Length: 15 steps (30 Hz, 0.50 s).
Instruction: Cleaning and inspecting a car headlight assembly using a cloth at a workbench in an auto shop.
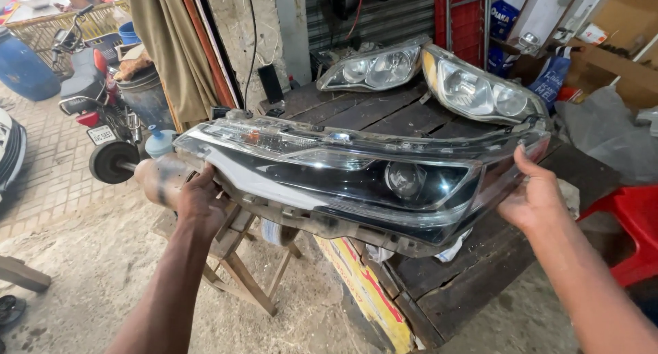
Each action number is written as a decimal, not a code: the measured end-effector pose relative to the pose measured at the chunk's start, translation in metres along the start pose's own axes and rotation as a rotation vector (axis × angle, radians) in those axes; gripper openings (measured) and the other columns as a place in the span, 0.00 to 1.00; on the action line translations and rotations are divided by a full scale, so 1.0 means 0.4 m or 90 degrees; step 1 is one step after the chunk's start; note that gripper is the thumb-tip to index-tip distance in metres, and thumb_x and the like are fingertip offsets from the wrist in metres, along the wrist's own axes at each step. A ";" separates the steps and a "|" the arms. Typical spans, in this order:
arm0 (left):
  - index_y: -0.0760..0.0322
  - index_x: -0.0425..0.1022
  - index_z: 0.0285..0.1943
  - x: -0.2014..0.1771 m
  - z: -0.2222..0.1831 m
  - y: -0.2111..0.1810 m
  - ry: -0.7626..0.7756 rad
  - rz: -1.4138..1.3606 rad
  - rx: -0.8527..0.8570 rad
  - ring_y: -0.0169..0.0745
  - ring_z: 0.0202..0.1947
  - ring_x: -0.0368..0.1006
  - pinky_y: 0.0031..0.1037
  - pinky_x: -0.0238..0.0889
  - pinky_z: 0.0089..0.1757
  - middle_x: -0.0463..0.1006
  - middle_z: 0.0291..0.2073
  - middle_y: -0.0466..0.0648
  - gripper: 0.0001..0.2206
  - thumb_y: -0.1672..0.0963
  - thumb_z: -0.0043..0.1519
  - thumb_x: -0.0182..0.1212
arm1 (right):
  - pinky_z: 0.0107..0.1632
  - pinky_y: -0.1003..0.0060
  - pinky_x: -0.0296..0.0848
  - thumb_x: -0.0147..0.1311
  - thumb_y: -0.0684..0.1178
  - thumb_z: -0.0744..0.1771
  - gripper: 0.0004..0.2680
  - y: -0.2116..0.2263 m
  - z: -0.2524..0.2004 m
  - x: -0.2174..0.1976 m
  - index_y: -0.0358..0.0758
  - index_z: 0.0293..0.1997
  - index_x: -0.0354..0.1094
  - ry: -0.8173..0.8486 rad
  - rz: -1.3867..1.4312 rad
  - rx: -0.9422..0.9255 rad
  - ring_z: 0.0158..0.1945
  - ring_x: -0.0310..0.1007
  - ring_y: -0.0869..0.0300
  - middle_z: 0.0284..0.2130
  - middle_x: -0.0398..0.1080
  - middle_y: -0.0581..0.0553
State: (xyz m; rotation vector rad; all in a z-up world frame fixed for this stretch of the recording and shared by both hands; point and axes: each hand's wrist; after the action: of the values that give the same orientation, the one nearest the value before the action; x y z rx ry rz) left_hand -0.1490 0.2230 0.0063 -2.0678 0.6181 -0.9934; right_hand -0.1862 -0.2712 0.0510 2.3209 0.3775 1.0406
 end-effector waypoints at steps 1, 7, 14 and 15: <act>0.58 0.74 0.47 0.006 -0.016 -0.006 0.003 0.013 0.005 0.36 0.45 0.71 0.27 0.67 0.46 0.77 0.43 0.41 0.07 0.57 0.62 0.62 | 0.61 0.57 0.83 0.65 0.49 0.65 0.08 0.002 0.018 -0.012 0.49 0.46 0.74 -0.003 0.014 0.003 0.52 0.84 0.64 0.44 0.82 0.56; 0.62 0.74 0.49 0.031 -0.046 -0.010 0.003 0.024 0.036 0.38 0.49 0.73 0.32 0.69 0.47 0.78 0.45 0.42 0.12 0.58 0.58 0.67 | 0.57 0.65 0.85 0.65 0.49 0.66 0.04 0.016 0.089 -0.056 0.55 0.39 0.74 -0.019 0.007 -0.012 0.44 0.83 0.70 0.36 0.79 0.62; 0.63 0.77 0.43 0.072 -0.071 0.015 0.006 -0.005 0.046 0.41 0.41 0.77 0.32 0.74 0.44 0.81 0.39 0.45 0.06 0.59 0.60 0.67 | 0.51 0.70 0.87 0.66 0.49 0.67 0.04 0.048 0.104 -0.064 0.54 0.39 0.74 -0.060 0.007 -0.009 0.41 0.82 0.71 0.33 0.77 0.62; 0.63 0.77 0.43 0.077 -0.075 0.020 0.008 -0.005 0.046 0.41 0.41 0.77 0.32 0.74 0.44 0.81 0.39 0.45 0.06 0.59 0.60 0.67 | 0.51 0.70 0.87 0.66 0.49 0.67 0.04 0.053 0.127 -0.075 0.54 0.39 0.74 -0.060 0.009 -0.011 0.41 0.82 0.71 0.33 0.77 0.62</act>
State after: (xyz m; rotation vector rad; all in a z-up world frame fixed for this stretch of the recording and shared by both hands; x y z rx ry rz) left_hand -0.1559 0.1847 0.0262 -2.0039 0.5735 -1.0199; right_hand -0.1673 -0.3213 0.0187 2.3508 0.3154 0.9321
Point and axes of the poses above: each hand's wrist, its own z-axis towards the middle knuckle, its own x-axis out of the palm, y = z × x
